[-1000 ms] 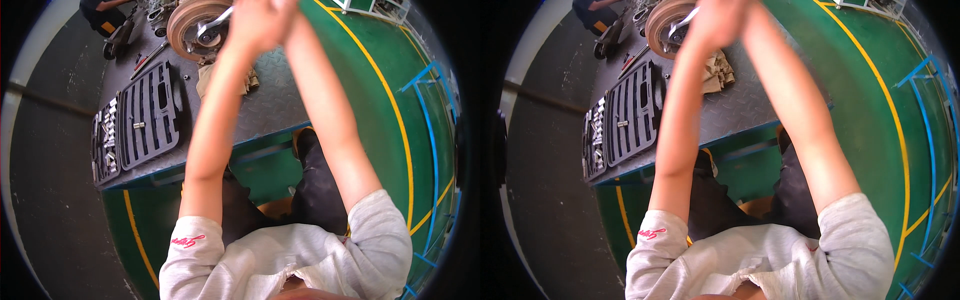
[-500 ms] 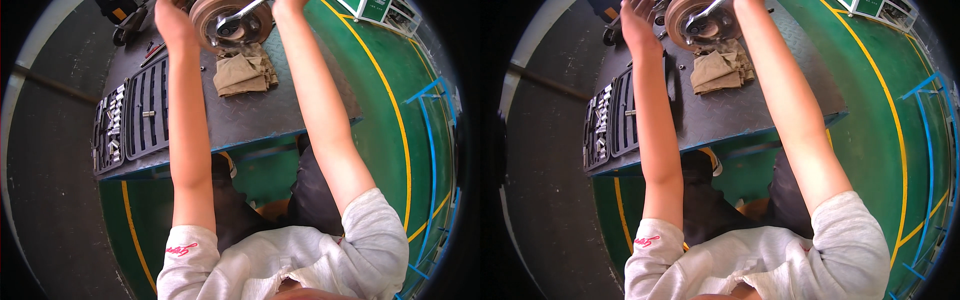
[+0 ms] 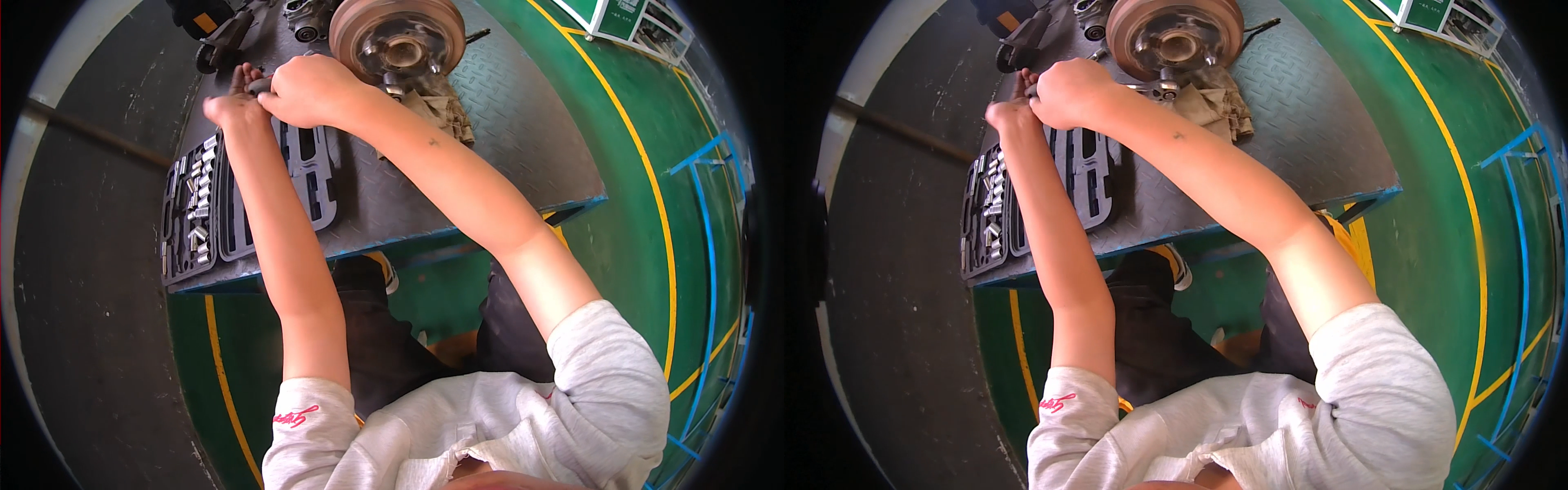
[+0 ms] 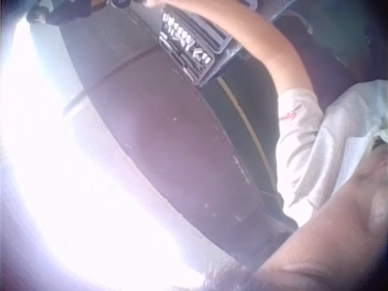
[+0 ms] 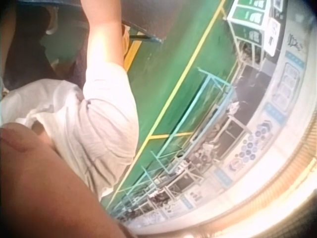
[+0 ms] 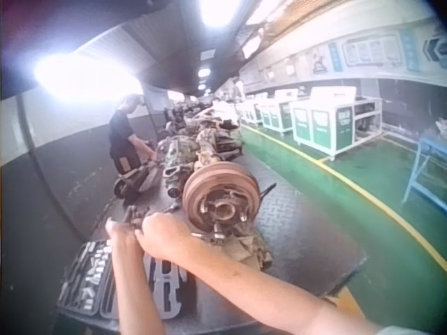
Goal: Disassembling or reassembling a brake hub assembly using a ratchet and sockets.
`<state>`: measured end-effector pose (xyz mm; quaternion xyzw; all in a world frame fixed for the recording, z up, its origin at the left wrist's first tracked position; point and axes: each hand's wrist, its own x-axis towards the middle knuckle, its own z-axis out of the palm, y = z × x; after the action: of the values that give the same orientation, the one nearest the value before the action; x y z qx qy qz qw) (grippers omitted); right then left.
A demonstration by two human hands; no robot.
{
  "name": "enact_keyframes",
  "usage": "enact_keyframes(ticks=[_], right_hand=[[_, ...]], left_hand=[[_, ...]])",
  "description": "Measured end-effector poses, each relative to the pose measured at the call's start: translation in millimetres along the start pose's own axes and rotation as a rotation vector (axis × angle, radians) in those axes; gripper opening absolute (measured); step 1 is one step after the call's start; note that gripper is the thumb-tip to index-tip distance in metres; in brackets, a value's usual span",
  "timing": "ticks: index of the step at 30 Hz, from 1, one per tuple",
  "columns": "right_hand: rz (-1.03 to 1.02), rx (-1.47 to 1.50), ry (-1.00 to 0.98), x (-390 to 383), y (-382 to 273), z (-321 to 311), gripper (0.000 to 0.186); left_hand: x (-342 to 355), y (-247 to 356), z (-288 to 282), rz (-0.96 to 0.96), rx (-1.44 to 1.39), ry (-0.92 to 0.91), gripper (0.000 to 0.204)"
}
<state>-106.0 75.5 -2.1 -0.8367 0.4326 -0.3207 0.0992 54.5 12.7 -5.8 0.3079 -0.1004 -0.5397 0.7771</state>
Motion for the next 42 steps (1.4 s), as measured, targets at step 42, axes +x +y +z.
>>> enact_keyframes(ticks=[42], right_hand=[[-0.299,0.068,0.55,2.6,17.2,-56.5,0.071]], left_hand=[[-45.5,-54.3,38.9,-0.123,-0.066,-0.386,0.089]])
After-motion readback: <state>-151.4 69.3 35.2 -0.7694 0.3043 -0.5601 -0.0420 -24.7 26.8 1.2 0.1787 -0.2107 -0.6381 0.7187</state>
